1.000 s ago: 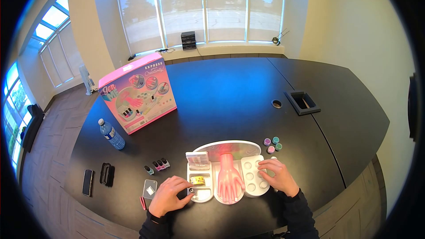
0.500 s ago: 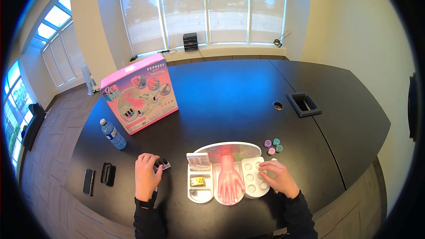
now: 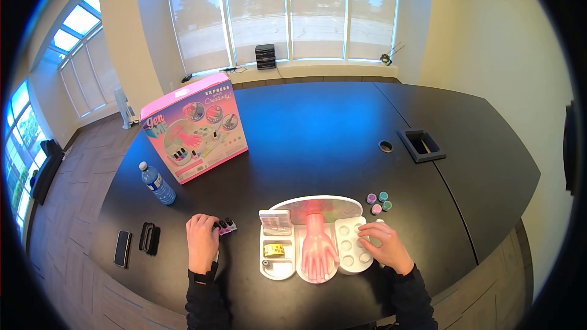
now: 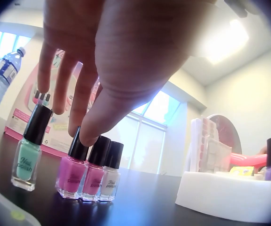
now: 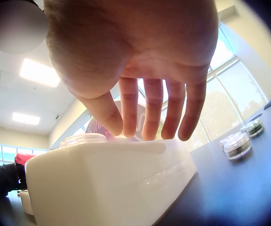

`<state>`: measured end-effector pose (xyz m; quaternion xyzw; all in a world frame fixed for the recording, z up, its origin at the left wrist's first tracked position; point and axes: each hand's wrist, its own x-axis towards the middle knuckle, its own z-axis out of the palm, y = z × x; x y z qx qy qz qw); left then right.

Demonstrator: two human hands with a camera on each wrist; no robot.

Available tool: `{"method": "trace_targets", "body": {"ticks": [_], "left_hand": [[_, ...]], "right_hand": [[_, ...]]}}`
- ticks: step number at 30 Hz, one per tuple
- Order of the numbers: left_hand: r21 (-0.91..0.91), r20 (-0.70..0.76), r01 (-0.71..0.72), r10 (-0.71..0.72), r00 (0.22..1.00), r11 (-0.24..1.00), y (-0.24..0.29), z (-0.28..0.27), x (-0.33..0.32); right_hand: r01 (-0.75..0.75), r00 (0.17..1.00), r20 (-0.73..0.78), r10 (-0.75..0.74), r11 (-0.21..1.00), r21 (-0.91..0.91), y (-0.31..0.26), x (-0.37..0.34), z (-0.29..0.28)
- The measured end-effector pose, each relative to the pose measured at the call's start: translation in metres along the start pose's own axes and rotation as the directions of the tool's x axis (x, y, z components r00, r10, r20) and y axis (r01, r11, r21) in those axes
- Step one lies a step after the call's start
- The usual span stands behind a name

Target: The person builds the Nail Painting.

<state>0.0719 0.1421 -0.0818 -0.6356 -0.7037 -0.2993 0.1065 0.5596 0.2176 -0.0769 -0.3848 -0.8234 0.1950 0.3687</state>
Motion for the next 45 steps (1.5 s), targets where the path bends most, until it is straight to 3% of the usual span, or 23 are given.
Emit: {"method": "trace_targets", "body": {"ticks": [7,13,20,23,26,28,31,37,45], "left_hand": [[-0.015,-0.012,-0.002,0.002,1.000,1.000,0.005,-0.010,0.002],[-0.005,-0.139,-0.032,0.031,0.990,0.999,0.028,-0.040,0.006],[-0.209,-0.144,-0.188,0.160,0.977,0.960,0.074,-0.067,0.007],[-0.337,-0.105,-0.289,0.269,0.957,0.896,0.085,-0.063,0.002],[-0.375,-0.041,-0.359,0.372,0.927,0.855,0.095,-0.062,0.000],[-0.398,-0.028,-0.371,0.393,0.919,0.839,0.101,-0.058,-0.003],[-0.499,0.029,-0.396,0.471,0.882,0.771,0.110,-0.053,-0.005],[-0.536,0.138,-0.355,0.494,0.859,0.766,0.112,-0.043,-0.008],[-0.496,0.158,-0.349,0.478,0.864,0.795,0.107,-0.022,-0.009]], "right_hand": [[0.005,1.000,-0.018,-0.005,1.000,-0.004,0.001,0.000,0.002],[0.008,1.000,0.002,-0.008,1.000,-0.010,-0.001,0.001,-0.001],[0.023,1.000,-0.004,-0.023,1.000,-0.017,0.002,0.000,0.001],[-0.014,1.000,0.027,0.014,1.000,-0.005,-0.001,0.000,-0.002],[0.032,0.990,0.135,-0.034,0.999,0.019,-0.012,0.002,-0.011],[0.034,0.958,0.283,-0.037,0.999,0.017,-0.012,0.001,-0.012],[0.097,0.931,0.358,-0.073,0.994,-0.049,-0.013,-0.001,-0.008],[0.087,0.919,0.391,-0.057,0.994,-0.059,-0.009,-0.005,-0.003],[0.057,0.934,0.357,-0.038,0.997,-0.043,-0.008,-0.002,-0.001]]}}
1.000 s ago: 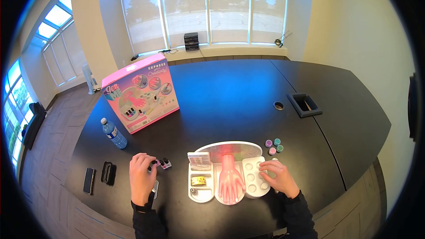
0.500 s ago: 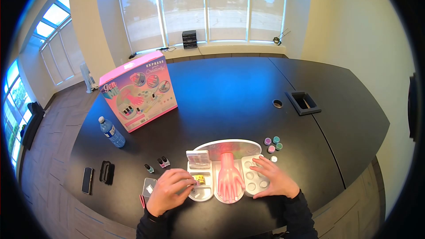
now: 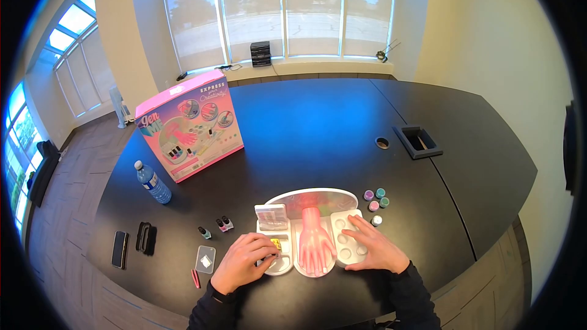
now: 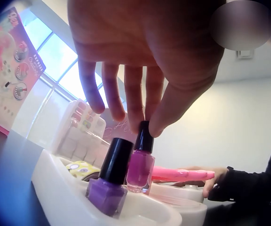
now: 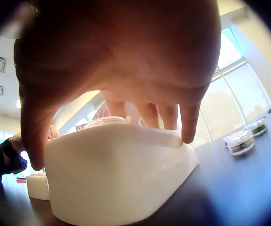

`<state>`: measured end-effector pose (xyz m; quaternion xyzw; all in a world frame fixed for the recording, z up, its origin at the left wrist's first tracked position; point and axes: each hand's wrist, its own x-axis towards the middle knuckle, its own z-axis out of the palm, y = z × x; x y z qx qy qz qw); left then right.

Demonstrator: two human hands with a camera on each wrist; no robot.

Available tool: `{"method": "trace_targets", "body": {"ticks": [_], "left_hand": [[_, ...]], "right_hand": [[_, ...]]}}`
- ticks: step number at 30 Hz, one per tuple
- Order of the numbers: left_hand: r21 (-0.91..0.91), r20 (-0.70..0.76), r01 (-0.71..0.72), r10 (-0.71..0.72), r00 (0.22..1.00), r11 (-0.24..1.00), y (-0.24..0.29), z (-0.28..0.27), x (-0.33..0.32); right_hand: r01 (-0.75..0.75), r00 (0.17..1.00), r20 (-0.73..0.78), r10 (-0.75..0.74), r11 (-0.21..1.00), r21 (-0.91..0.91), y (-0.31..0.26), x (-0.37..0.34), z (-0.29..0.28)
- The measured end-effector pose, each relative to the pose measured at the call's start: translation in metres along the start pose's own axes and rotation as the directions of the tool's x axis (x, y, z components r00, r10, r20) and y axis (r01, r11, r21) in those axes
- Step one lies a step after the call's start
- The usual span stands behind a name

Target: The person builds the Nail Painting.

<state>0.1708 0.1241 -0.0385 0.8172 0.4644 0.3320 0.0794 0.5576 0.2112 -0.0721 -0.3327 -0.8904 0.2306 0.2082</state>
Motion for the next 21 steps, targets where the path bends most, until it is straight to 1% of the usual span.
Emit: {"method": "trace_targets", "body": {"ticks": [4,13,17,21], "left_hand": [[0.024,-0.042,0.019,-0.018,0.999,1.000,-0.002,0.003,0.000],[0.016,-0.141,0.019,-0.017,0.990,1.000,-0.018,0.011,0.000],[0.015,-0.156,0.038,-0.036,0.987,0.999,-0.019,0.015,0.000],[0.036,-0.167,0.043,-0.036,0.985,0.998,-0.026,0.020,-0.002]], "right_hand": [[-0.003,1.000,-0.023,0.004,1.000,0.027,0.003,0.004,0.002],[0.007,0.999,-0.048,-0.005,0.998,0.055,0.017,0.022,0.007],[0.003,0.997,-0.079,0.003,0.997,0.078,0.018,0.024,0.011],[-0.011,0.995,-0.096,0.016,0.999,0.051,0.019,0.025,0.013]]}}
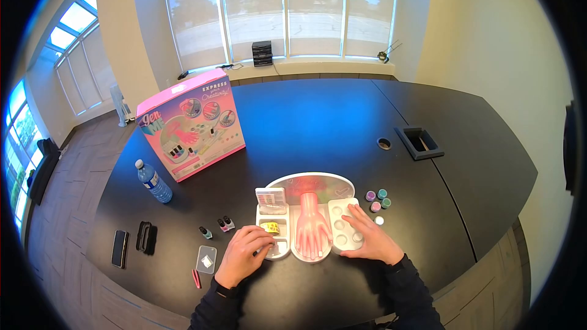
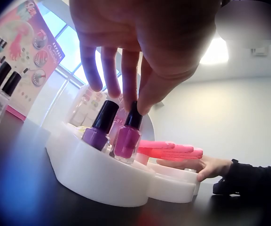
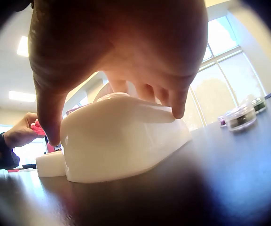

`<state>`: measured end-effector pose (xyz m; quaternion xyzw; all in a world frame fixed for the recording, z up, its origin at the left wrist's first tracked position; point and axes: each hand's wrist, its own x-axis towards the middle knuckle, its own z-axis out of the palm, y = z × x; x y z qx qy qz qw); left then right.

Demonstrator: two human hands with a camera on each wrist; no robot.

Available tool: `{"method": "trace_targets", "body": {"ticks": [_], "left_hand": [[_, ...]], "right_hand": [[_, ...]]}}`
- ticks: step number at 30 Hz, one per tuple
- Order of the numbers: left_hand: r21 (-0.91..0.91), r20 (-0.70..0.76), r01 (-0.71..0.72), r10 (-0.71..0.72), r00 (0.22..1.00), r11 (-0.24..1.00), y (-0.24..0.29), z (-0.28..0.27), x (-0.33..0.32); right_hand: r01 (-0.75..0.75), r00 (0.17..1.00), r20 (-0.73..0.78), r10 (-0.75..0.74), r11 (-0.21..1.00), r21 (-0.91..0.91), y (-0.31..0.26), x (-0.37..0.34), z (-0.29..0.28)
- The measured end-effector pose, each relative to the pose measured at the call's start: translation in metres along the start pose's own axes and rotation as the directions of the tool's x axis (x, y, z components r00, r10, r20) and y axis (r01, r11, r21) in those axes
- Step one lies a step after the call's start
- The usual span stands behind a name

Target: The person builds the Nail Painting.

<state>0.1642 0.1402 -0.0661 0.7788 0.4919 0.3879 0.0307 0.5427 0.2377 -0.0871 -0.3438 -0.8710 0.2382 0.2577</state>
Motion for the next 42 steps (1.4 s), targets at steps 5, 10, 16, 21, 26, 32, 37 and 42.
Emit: {"method": "trace_targets", "body": {"ticks": [5,10,16,21,26,32,37,42], "left_hand": [[0.030,0.007,0.007,-0.007,1.000,1.000,-0.005,0.004,-0.001],[0.039,0.013,0.014,-0.014,1.000,0.999,-0.009,0.006,-0.003],[0.040,0.013,0.029,-0.029,0.999,0.999,-0.010,0.008,-0.003],[0.050,0.020,0.041,-0.042,0.999,0.998,-0.008,0.004,-0.001],[0.048,0.028,0.038,-0.039,0.999,0.998,-0.009,0.005,-0.003],[-0.011,-0.020,0.072,-0.073,0.997,0.997,-0.004,-0.004,0.003],[0.109,-0.193,0.140,-0.117,0.974,0.984,-0.026,-0.023,0.000],[0.295,-0.218,0.255,-0.195,0.956,0.921,-0.042,-0.043,0.000]], "right_hand": [[-0.008,1.000,-0.002,0.008,1.000,0.001,0.000,0.000,0.000],[-0.002,1.000,-0.016,0.002,1.000,-0.026,0.001,0.000,0.000],[0.005,1.000,-0.022,-0.006,0.999,-0.047,-0.007,-0.002,-0.006],[-0.018,0.998,-0.061,0.018,1.000,0.001,-0.015,-0.007,-0.016],[-0.021,0.989,-0.146,0.031,0.997,0.072,-0.023,-0.008,-0.024],[-0.005,0.953,-0.300,0.040,0.993,0.116,-0.025,-0.005,-0.029],[0.014,0.943,-0.332,-0.003,0.999,0.029,-0.034,0.010,-0.043],[-0.004,0.945,-0.327,-0.008,0.999,-0.036,-0.050,0.032,-0.069]]}}
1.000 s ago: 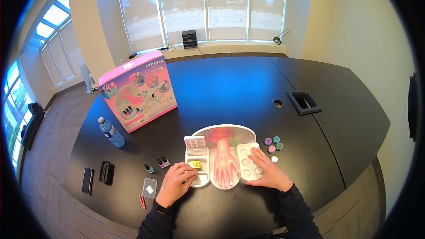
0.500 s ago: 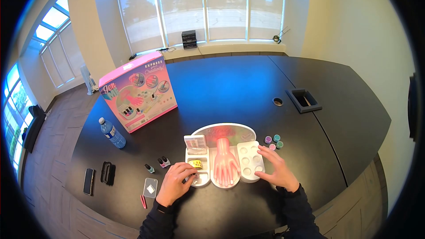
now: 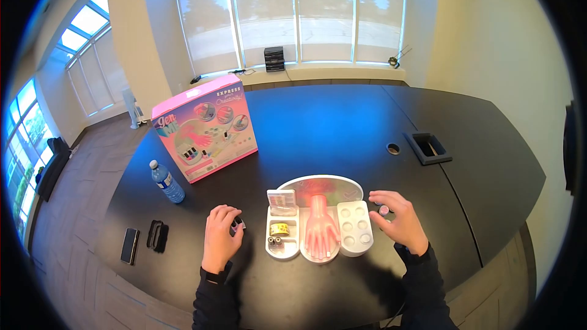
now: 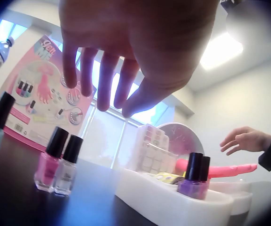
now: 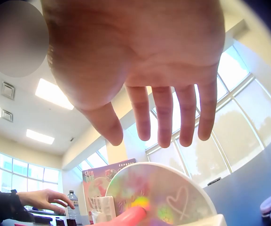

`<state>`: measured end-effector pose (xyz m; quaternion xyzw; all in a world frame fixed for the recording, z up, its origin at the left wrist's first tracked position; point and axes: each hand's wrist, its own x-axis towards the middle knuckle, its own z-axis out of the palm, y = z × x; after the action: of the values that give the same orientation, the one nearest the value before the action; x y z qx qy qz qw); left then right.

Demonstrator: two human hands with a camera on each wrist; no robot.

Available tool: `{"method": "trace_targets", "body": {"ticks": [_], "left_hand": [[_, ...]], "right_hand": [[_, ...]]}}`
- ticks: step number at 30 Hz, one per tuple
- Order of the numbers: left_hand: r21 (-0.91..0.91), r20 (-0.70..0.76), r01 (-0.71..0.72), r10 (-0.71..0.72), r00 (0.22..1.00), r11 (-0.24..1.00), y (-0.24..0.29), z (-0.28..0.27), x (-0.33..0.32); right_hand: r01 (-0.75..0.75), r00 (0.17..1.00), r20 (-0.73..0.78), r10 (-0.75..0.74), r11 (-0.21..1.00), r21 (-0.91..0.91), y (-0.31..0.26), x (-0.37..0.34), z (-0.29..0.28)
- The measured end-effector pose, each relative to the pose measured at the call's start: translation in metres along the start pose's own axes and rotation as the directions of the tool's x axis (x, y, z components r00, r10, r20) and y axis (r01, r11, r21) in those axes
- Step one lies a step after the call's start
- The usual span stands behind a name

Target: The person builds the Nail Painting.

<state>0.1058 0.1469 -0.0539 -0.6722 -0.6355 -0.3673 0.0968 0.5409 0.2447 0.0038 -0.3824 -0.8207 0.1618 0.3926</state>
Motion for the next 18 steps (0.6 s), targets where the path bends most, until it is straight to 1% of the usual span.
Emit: {"method": "trace_targets", "body": {"ticks": [1,2,3,4,5,7,8,10,11,13,14,16,17,18], "left_hand": [[0.027,0.031,-0.011,0.010,0.999,1.000,-0.008,-0.001,0.001],[0.029,0.031,-0.009,0.008,0.999,1.000,-0.014,-0.002,0.002],[0.012,0.073,0.009,-0.010,0.997,1.000,-0.018,-0.004,0.004],[-0.005,0.115,0.028,-0.028,0.993,1.000,-0.021,-0.005,0.007],[-0.004,0.115,0.028,-0.027,0.993,1.000,-0.024,-0.008,0.012],[-0.010,0.219,0.045,-0.042,0.975,0.999,-0.028,-0.011,0.019],[-0.008,0.221,0.047,-0.044,0.974,0.999,-0.030,-0.013,0.024],[0.061,0.381,0.122,-0.136,0.915,0.991,-0.031,-0.016,0.032],[0.064,0.381,0.120,-0.135,0.915,0.991,-0.033,-0.017,0.032],[0.140,0.399,0.117,-0.164,0.902,0.983,-0.037,-0.015,0.034],[0.139,0.400,0.115,-0.162,0.902,0.984,-0.040,-0.014,0.034],[0.176,0.452,0.127,-0.195,0.870,0.976,-0.046,-0.013,0.036],[0.173,0.455,0.125,-0.192,0.869,0.977,-0.046,-0.011,0.038],[0.174,0.487,0.179,-0.242,0.839,0.968,-0.047,-0.010,0.040]], "right_hand": [[-0.006,1.000,-0.029,0.006,1.000,-0.011,-0.003,0.004,-0.002],[-0.012,0.998,-0.058,0.011,1.000,-0.023,-0.004,0.006,-0.002],[0.007,0.997,-0.079,-0.009,1.000,-0.027,0.002,0.007,0.000],[0.009,0.997,-0.079,-0.011,1.000,-0.026,0.004,0.007,0.002],[0.005,0.998,-0.065,-0.008,0.999,-0.037,0.005,0.008,0.003],[0.003,0.999,-0.049,-0.005,0.999,-0.049,0.007,0.009,0.004],[0.001,0.999,-0.044,-0.003,0.999,-0.051,0.009,0.010,0.004],[0.001,0.999,-0.040,-0.003,0.999,-0.050,0.011,0.011,0.005],[-0.013,0.999,-0.032,0.012,0.999,-0.042,0.011,0.012,0.005],[-0.028,0.999,-0.024,0.027,0.999,-0.036,0.013,0.011,0.005],[-0.029,1.000,-0.013,0.028,0.999,-0.033,0.016,0.010,0.006],[-0.035,0.999,-0.008,0.035,0.999,-0.031,0.020,0.009,0.008],[-0.037,0.999,0.002,0.037,0.999,-0.027,0.022,0.010,0.008],[-0.038,0.999,0.011,0.038,0.999,-0.022,0.022,0.010,0.008]]}}
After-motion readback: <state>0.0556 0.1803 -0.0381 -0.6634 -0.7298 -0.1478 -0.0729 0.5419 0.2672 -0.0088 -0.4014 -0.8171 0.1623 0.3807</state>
